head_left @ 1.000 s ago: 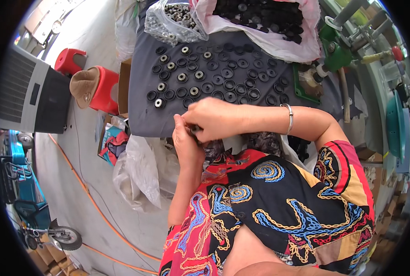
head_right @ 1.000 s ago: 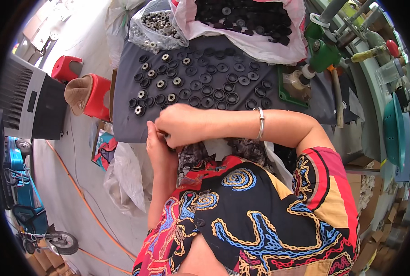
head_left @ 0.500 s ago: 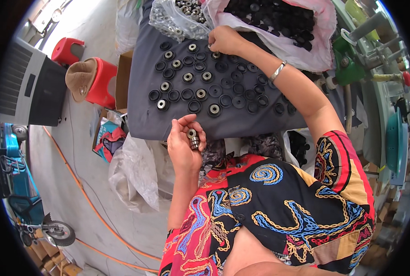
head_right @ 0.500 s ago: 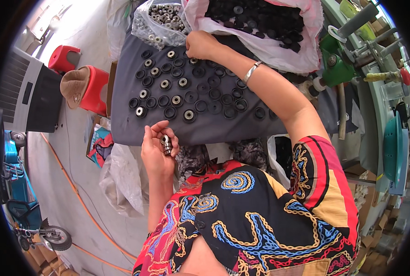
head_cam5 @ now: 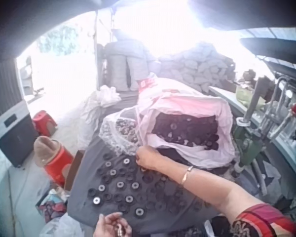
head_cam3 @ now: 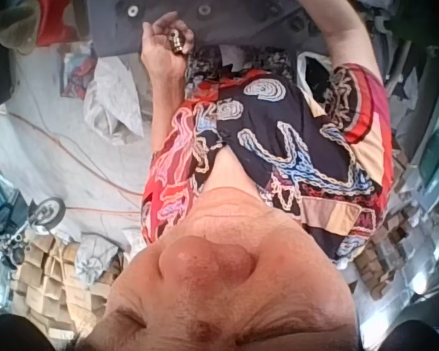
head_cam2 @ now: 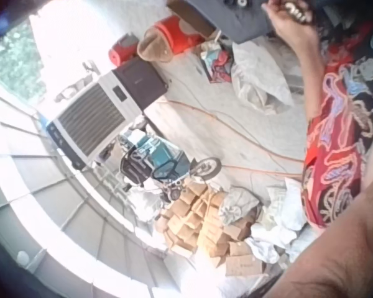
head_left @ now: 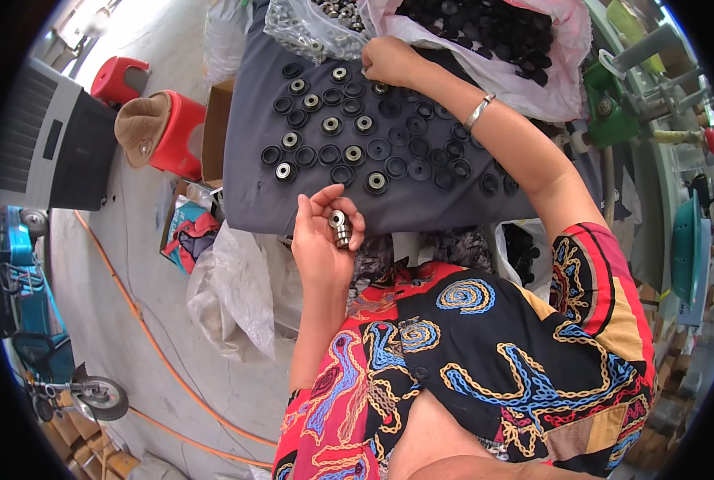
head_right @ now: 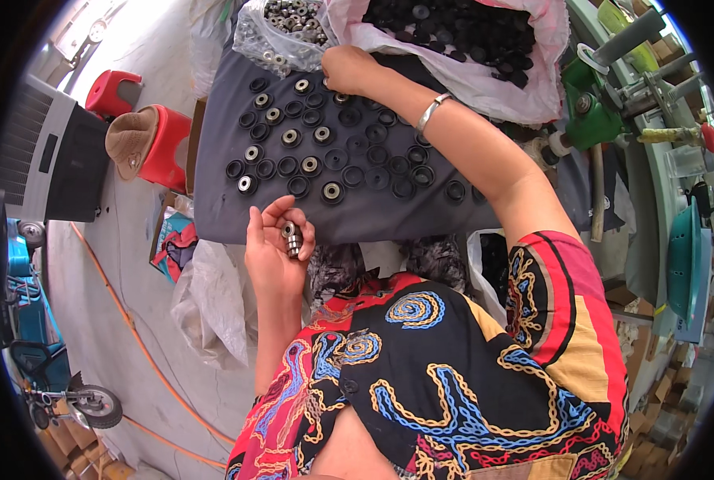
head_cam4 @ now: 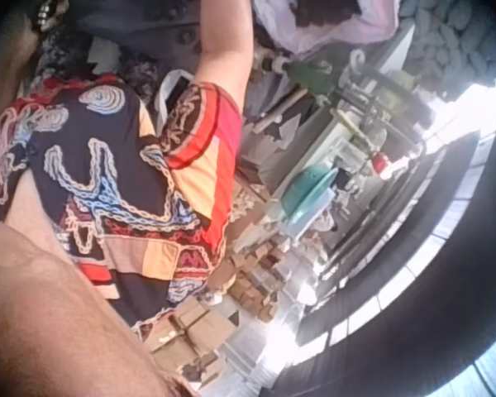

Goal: The person assembles small metal hardware components, likely grommets or rivets, on a grey work surface. They place the components into a green manual press machine and operate the lever to secure them. The person also uses a rubber mallet to tap the assembled pieces on the table.

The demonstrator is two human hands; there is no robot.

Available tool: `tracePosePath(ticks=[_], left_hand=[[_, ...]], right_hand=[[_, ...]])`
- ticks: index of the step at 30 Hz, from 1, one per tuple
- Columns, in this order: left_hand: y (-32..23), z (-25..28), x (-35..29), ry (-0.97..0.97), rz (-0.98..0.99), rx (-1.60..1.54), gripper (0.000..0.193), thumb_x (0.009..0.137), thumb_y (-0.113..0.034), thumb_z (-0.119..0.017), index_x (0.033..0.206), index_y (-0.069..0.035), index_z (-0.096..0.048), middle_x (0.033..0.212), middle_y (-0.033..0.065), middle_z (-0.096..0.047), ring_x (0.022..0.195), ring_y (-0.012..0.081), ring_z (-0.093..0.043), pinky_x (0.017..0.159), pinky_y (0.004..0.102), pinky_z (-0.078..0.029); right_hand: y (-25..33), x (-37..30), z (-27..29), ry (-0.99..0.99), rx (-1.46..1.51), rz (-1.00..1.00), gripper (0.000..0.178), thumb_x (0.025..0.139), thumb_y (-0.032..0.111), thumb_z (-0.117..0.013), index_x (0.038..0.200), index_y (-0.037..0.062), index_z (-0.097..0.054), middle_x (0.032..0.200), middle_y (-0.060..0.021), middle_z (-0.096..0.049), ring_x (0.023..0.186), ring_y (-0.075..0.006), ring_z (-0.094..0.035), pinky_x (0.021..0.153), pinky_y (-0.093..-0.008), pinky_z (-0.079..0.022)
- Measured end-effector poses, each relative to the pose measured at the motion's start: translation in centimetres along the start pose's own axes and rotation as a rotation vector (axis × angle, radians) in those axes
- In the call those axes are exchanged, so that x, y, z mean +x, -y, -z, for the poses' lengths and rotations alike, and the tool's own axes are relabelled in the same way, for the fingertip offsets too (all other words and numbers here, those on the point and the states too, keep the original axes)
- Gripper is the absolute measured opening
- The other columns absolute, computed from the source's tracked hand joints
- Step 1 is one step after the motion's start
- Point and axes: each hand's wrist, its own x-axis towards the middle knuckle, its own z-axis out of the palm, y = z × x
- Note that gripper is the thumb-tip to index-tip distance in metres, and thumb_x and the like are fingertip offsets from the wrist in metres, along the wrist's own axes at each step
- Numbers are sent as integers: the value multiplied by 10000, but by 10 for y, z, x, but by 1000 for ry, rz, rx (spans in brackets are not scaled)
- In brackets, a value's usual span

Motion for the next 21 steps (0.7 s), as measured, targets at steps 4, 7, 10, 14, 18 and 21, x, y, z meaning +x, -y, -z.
tracePosePath(ticks=[4, 7, 10, 14, 18, 21], left_hand=[[-1, -2, 0, -15, 21, 21, 507, 1049, -432, -286, 1107, 13, -523, 835, 126, -597, 654, 210, -598, 440, 266, -379], [2, -3, -2, -29, 28, 116, 496, 1048, -428, -276, 1122, -4, -522, 848, 122, -609, 650, 199, -604, 445, 267, -378], [7, -10, -3, -7, 3, 194, 509, 1032, -458, -280, 1111, -37, -555, 860, 92, -626, 639, 184, -601, 422, 264, -360], [12, -14, -6, 1, 42, 217, 468, 1034, -443, -289, 1103, -75, -570, 878, 42, -635, 675, 134, -590, 433, 271, -364], [18, -10, -7, -12, 69, 236, 462, 1037, -427, -296, 1117, -58, -563, 854, 50, -635, 652, 136, -588, 434, 266, -368], [16, -20, -9, -84, 66, 209, 478, 1046, -405, -296, 1139, -14, -554, 825, 76, -634, 590, 141, -581, 421, 261, -375]], right_hand=[[33, -41, 17, -211, -140, 216, 179, 774, 175, -700, 880, 31, -708, 863, -161, -662, 854, -333, -659, 752, -416, -532], [81, -98, 35, -12, 282, 503, 221, 765, 173, -695, 945, 46, -690, 840, -136, -618, 830, -322, -633, 743, -395, -528], [112, -140, 37, 282, 400, 650, 233, 753, 114, -681, 969, 27, -683, 931, -145, -624, 901, -313, -630, 774, -399, -530], [110, -160, 15, 200, 365, 748, 247, 742, 76, -653, 967, -25, -676, 1047, -182, -640, 935, -332, -644, 808, -395, -535], [107, -163, 9, 260, 319, 756, 254, 766, 81, -645, 960, -82, -656, 1106, -237, -632, 918, -354, -654, 808, -400, -543], [109, -163, 17, 307, 306, 770, 242, 755, 120, -658, 922, -54, -660, 1015, -216, -641, 892, -344, -655, 789, -401, -542]])
